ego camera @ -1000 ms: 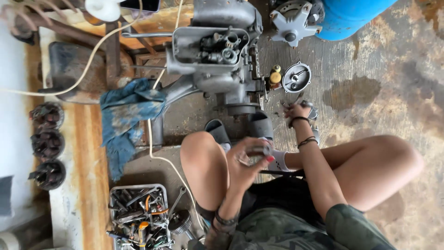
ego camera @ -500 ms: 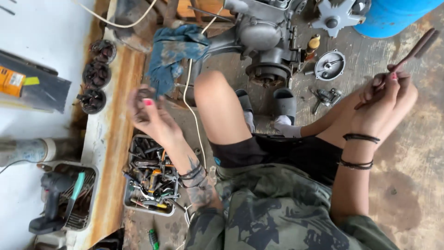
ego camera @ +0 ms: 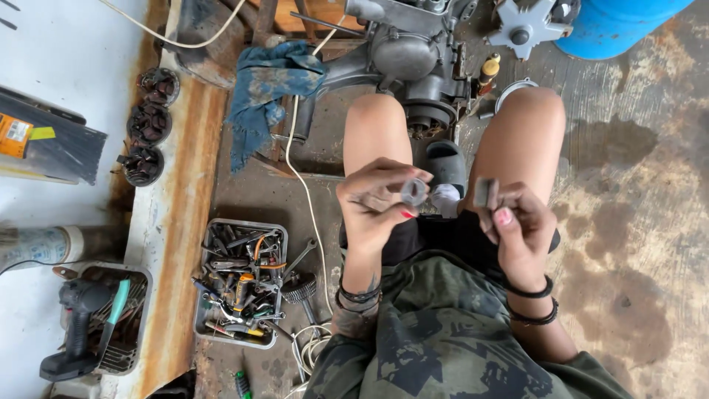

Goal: The person uses a screwdriver to remove a bolt from a small engine block, then uses pliers to remove a small metal pin. They then use a brush to clean the pin and the engine part.

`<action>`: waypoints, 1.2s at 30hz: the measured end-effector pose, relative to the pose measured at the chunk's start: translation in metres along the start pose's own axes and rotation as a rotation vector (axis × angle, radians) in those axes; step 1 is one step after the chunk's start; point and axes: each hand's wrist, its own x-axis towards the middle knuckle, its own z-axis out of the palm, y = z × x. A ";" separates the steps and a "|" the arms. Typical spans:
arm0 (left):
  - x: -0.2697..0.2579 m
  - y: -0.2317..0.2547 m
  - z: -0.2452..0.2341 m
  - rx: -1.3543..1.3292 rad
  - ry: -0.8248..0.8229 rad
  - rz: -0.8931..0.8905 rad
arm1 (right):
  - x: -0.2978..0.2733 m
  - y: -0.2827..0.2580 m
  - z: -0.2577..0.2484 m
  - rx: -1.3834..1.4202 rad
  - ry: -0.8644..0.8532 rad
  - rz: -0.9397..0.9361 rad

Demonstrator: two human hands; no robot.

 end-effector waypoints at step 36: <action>-0.017 -0.002 0.059 0.234 -0.240 -0.028 | 0.004 -0.033 0.032 0.560 -0.148 0.040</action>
